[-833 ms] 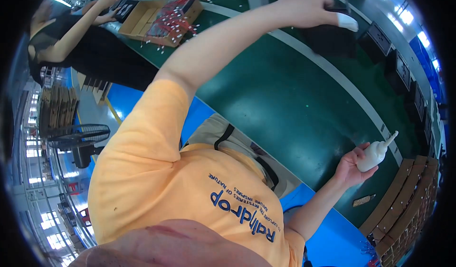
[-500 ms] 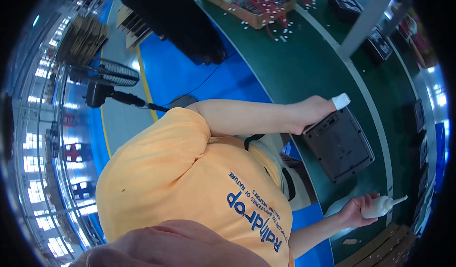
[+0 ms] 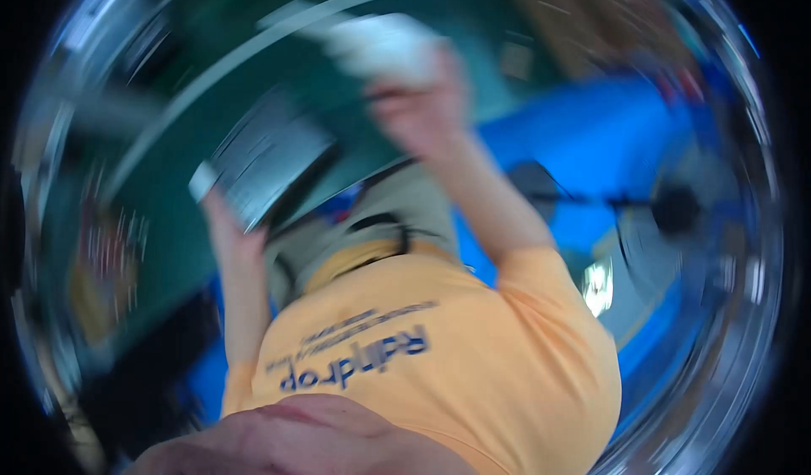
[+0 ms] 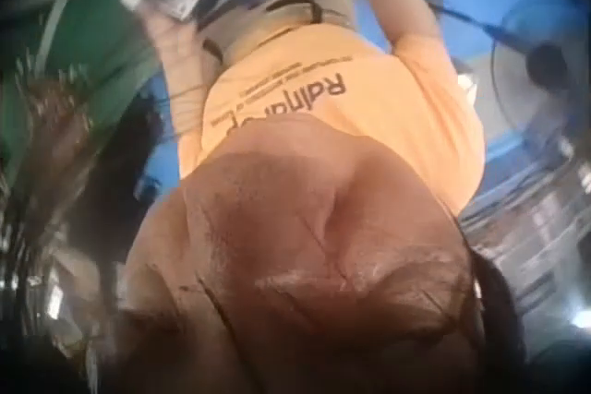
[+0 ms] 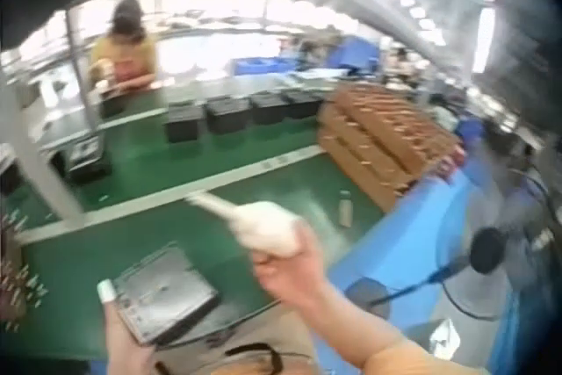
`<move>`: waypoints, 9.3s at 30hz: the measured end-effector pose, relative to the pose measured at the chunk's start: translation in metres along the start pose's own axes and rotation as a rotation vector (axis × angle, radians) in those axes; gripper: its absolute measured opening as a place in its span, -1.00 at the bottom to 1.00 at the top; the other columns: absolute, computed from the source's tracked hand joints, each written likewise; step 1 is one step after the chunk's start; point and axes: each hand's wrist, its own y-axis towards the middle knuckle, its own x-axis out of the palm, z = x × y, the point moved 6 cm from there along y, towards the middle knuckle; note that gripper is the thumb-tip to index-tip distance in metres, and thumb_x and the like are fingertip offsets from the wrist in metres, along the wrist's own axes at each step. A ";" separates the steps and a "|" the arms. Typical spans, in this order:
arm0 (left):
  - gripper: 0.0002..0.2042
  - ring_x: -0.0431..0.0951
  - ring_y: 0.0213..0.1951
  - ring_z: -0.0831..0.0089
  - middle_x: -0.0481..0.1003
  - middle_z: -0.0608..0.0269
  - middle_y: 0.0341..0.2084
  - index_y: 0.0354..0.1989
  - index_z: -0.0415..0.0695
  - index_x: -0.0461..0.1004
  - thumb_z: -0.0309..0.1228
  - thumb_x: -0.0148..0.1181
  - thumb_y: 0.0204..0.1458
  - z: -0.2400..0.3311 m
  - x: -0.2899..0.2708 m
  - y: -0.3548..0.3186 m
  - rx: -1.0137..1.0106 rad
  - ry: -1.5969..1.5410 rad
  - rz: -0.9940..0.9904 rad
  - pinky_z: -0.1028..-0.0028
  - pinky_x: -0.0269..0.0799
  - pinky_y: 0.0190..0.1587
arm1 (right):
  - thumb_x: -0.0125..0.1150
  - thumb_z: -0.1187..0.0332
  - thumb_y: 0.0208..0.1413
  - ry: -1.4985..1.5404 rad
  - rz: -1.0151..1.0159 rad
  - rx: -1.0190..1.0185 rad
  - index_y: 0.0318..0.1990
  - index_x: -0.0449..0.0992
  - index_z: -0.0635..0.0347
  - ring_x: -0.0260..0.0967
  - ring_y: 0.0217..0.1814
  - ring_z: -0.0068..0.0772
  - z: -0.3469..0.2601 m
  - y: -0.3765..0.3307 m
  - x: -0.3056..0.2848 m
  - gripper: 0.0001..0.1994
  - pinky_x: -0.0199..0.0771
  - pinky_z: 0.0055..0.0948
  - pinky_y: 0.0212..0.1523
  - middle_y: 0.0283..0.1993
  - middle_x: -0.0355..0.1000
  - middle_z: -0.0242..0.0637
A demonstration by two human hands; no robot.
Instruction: Apply a white sealant or adhesive from a squeeze bottle onto a black electronic housing component on a factory assembly line.
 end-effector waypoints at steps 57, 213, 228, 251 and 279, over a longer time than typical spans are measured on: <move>-0.28 0.49 -0.03 0.32 0.47 0.16 -0.05 0.07 -0.19 0.37 0.28 -0.12 0.10 -0.007 0.027 -0.021 0.117 0.196 0.008 0.30 0.44 0.03 | 0.57 0.35 -0.26 -1.775 -0.509 -0.727 0.06 0.23 0.23 0.48 -0.01 -0.16 0.043 -0.081 0.075 -0.29 0.50 -0.37 -0.02 -0.04 0.46 0.10; -0.32 0.51 -0.04 0.36 0.48 0.19 -0.06 0.07 -0.18 0.37 0.24 -0.07 0.10 -0.012 0.029 -0.027 0.133 0.188 0.065 0.36 0.46 0.00 | 0.55 0.28 -0.28 -1.792 -0.125 -0.885 0.01 0.32 0.29 0.47 -0.12 -0.29 -0.009 -0.083 0.073 -0.33 0.51 -0.47 -0.17 -0.10 0.43 -0.17; -0.30 0.50 -0.01 0.31 0.48 0.14 -0.03 0.09 -0.21 0.37 0.24 -0.07 0.11 0.003 0.033 -0.020 0.158 0.215 -0.002 0.32 0.44 0.06 | 0.16 -0.01 0.02 -0.740 0.041 -0.327 0.16 0.26 0.32 0.42 -0.04 -0.14 -0.014 -0.062 0.019 -0.33 0.51 -0.29 -0.15 0.10 0.34 -0.02; -0.30 0.53 -0.05 0.31 0.50 0.13 -0.07 0.05 -0.21 0.39 0.25 -0.03 0.08 0.006 0.032 -0.021 0.212 0.226 0.069 0.33 0.47 0.02 | 0.56 0.35 -0.26 -1.716 -0.462 -0.765 0.05 0.21 0.18 0.49 -0.01 -0.13 0.035 -0.085 0.065 -0.29 0.56 -0.38 -0.06 -0.05 0.45 -0.02; -0.31 0.54 -0.02 0.24 0.46 0.02 0.03 0.18 -0.22 0.29 0.19 -0.23 0.19 0.017 0.039 0.034 -0.158 0.269 -0.219 0.30 0.50 0.01 | 0.38 0.14 -0.16 -0.979 0.099 -0.333 0.05 0.29 0.21 0.41 -0.08 -0.39 0.008 -0.051 0.015 -0.38 0.46 -0.45 -0.15 -0.11 0.40 -0.24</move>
